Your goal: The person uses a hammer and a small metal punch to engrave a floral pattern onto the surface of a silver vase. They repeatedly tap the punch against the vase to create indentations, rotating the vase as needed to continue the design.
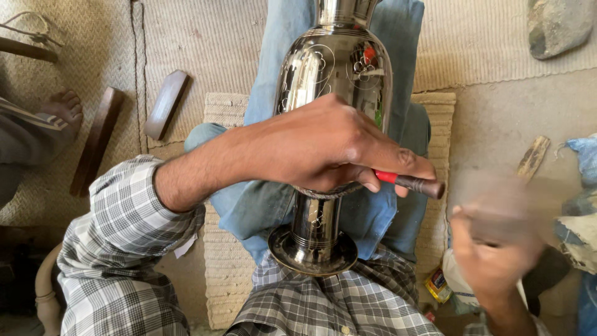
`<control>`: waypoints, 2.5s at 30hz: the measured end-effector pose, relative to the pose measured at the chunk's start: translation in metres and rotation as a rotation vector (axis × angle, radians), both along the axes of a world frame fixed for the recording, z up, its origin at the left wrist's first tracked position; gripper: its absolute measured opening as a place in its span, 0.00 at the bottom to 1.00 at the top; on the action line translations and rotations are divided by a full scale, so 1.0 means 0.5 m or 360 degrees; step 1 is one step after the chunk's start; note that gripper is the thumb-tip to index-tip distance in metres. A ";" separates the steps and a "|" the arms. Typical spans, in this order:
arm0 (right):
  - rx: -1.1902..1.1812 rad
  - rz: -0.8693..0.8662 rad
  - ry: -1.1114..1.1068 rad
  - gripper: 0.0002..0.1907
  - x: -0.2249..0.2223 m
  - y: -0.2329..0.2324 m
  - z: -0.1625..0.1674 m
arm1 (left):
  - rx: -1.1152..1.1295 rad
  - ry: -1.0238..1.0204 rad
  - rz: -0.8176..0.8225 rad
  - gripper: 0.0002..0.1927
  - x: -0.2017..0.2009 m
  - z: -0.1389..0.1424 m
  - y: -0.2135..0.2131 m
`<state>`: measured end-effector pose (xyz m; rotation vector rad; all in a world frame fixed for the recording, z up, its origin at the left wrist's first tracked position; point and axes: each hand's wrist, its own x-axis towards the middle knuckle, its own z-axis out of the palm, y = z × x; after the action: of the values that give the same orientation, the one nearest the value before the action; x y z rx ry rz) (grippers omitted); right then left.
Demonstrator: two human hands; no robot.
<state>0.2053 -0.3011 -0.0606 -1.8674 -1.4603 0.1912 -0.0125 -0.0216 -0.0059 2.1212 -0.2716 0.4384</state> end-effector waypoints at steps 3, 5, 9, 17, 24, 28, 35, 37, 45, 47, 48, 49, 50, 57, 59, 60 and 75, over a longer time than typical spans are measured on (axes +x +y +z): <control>0.0074 -0.0113 0.0296 0.17 -0.031 0.003 -0.016 | 0.0064 0.0164 -0.0067 0.27 0.007 0.007 0.006; 0.0129 -0.0071 0.0036 0.23 -0.046 0.002 -0.025 | 0.0053 0.0189 -0.0130 0.27 0.015 0.012 0.004; 0.0295 -0.0319 0.0667 0.23 -0.065 -0.009 -0.056 | 0.0119 0.0160 -0.0226 0.28 0.025 0.017 0.006; 0.0321 -0.0321 0.0159 0.18 -0.084 -0.048 -0.125 | 0.0075 0.0273 -0.0545 0.26 0.058 0.008 0.006; 0.0466 -0.0269 0.0146 0.16 -0.085 -0.035 -0.107 | 0.0101 0.0388 -0.0718 0.25 0.070 0.011 0.006; 0.0278 -0.0135 -0.0440 0.20 -0.082 -0.033 -0.112 | 0.0130 0.0421 -0.0817 0.22 0.077 0.015 0.007; 0.0470 -0.0329 0.0445 0.18 -0.109 -0.056 -0.171 | 0.0069 -0.0100 -0.0142 0.25 0.050 0.029 0.014; 0.0481 -0.0378 0.0524 0.26 -0.109 -0.052 -0.187 | 0.0037 -0.0049 -0.0116 0.26 0.046 0.025 0.013; 0.0419 -0.0403 0.0150 0.36 -0.097 -0.067 -0.209 | 0.0130 0.0224 -0.0443 0.30 0.076 -0.006 -0.004; 0.0219 -0.0486 0.0218 0.20 -0.096 -0.084 -0.205 | 0.0133 0.0177 -0.0520 0.30 0.081 -0.006 0.001; 0.0116 -0.0522 0.0252 0.12 -0.096 -0.090 -0.204 | 0.0133 0.0154 -0.0556 0.30 0.083 -0.004 0.003; 0.0274 -0.0444 0.0421 0.14 -0.097 -0.093 -0.202 | 0.0117 0.0219 -0.0586 0.30 0.086 -0.002 0.005; 0.0434 -0.0364 0.0587 0.16 -0.098 -0.095 -0.200 | 0.0103 0.0281 -0.0618 0.31 0.090 0.001 0.007; 0.0612 -0.0460 0.0175 0.19 -0.097 -0.069 -0.157 | 0.0149 0.0463 -0.0719 0.31 0.091 0.021 0.011; 0.0390 -0.0466 -0.0372 0.19 -0.086 -0.061 -0.136 | 0.0189 0.0395 -0.0721 0.31 0.088 0.024 0.011; 0.0261 -0.0440 -0.0683 0.20 -0.084 -0.056 -0.128 | 0.0211 0.0362 -0.0723 0.31 0.087 0.024 0.009; 0.0413 -0.0178 0.0010 0.12 -0.023 -0.052 -0.143 | 0.0300 0.0268 -0.0275 0.29 0.048 0.024 -0.003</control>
<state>0.1936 -0.3272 -0.1323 -1.7281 -1.3044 -0.0453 0.0114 -0.0229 0.0061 2.2795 -0.4084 0.1364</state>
